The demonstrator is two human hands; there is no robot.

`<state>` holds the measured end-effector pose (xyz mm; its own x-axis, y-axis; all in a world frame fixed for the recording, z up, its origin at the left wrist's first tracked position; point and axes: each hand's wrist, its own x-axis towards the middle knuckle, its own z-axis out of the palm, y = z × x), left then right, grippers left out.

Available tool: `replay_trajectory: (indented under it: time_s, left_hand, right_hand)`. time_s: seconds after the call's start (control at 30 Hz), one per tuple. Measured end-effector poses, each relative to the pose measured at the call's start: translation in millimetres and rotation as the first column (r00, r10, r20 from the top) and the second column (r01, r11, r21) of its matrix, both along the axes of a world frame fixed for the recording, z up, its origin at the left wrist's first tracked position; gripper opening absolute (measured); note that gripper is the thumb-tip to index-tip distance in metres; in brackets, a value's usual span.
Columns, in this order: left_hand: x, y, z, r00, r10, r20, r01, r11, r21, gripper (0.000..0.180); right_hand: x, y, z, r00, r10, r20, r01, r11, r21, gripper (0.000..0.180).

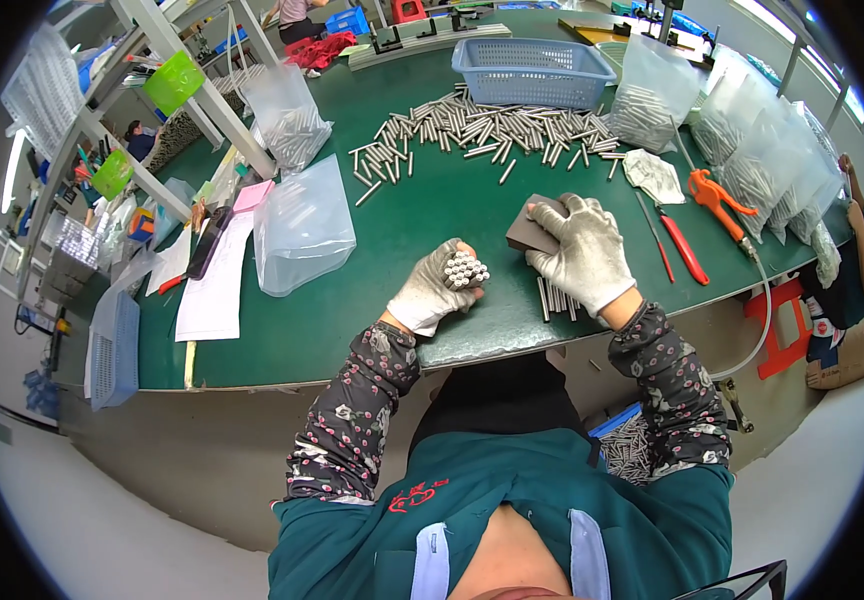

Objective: The worker is grouping, aligning, and inspecting small metal tubes into bundles at a manufacturing workbench.

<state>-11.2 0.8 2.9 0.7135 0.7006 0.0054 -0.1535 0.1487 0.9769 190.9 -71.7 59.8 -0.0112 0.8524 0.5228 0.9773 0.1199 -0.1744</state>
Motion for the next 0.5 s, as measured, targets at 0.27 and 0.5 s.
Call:
replay_trajectory:
  time_s: [0.27,0.5]
  left_hand:
    - [0.1,-1.6,2.1,1.000,0.009,-0.013,-0.009,1.000,0.015,0.042]
    - [-0.8,-3.0,4.8,1.000,-0.012,-0.022,0.012,1.000,-0.013,0.040]
  right_hand:
    - [-3.2,-2.8,-0.4,0.999,0.011,-0.053,-0.015,0.998,-0.068,0.047]
    - [-1.1,-2.5,-4.0,0.999,0.032,-0.015,-0.032,0.999,-0.008,0.042]
